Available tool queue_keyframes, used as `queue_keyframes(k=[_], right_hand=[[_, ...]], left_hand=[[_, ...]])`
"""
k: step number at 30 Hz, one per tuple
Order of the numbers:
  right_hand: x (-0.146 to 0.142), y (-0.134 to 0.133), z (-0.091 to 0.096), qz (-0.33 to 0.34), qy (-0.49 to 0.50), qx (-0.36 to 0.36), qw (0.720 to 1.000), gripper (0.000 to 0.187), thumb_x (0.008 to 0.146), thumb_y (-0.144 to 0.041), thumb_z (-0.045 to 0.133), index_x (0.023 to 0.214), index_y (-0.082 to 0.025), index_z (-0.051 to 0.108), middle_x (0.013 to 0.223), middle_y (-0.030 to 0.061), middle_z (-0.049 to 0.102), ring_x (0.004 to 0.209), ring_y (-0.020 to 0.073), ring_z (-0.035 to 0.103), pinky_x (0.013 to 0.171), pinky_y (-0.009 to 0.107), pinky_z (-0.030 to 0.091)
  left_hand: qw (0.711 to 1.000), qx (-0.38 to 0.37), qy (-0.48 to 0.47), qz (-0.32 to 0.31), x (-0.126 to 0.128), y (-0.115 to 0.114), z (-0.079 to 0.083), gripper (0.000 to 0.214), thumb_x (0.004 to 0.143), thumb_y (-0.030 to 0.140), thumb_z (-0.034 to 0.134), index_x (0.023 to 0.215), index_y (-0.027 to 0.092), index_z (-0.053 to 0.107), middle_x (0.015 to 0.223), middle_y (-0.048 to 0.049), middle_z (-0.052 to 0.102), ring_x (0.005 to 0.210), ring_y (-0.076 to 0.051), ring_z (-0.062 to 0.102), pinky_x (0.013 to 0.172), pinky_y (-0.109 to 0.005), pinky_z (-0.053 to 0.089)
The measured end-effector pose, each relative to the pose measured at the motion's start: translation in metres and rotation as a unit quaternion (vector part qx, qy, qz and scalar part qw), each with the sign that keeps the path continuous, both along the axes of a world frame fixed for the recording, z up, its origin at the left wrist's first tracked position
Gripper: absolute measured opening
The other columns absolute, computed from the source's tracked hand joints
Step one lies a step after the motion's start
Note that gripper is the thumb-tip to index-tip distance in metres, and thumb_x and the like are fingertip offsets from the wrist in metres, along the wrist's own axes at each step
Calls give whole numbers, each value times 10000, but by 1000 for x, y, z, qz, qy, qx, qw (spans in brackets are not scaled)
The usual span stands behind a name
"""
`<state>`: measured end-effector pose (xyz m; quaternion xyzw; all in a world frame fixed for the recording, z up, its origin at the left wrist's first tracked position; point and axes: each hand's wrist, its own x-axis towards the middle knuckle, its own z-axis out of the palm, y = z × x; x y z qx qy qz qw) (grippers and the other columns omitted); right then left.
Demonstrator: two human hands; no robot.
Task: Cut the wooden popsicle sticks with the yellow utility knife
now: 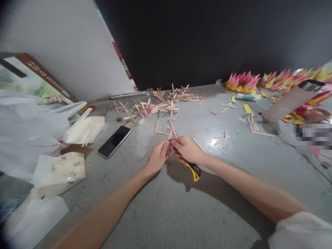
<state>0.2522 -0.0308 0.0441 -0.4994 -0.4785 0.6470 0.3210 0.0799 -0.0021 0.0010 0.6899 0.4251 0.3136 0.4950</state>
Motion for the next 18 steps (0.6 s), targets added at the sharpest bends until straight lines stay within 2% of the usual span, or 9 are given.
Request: queue_keyframes(k=[6, 18], right_hand=[[1, 3, -1, -6, 56, -45, 997, 464, 914, -661, 655, 837, -248, 460, 528, -106, 418, 304, 85, 389, 284, 220, 364], [5, 5, 2, 1, 149, -111, 983, 353, 931, -532, 669, 877, -239, 478, 547, -102, 406, 343, 72, 317, 294, 206, 331]], left_hand=[[1000, -17, -18, 3, 1, 1, 2, 546, 1057, 668, 345, 772, 223, 482, 579, 45, 465, 540, -130, 439, 588, -278, 352], [1000, -15, -28, -2, 2, 1, -1, 567, 1064, 690, 331, 820, 215, 522, 581, 40, 470, 529, -133, 437, 576, -281, 354]])
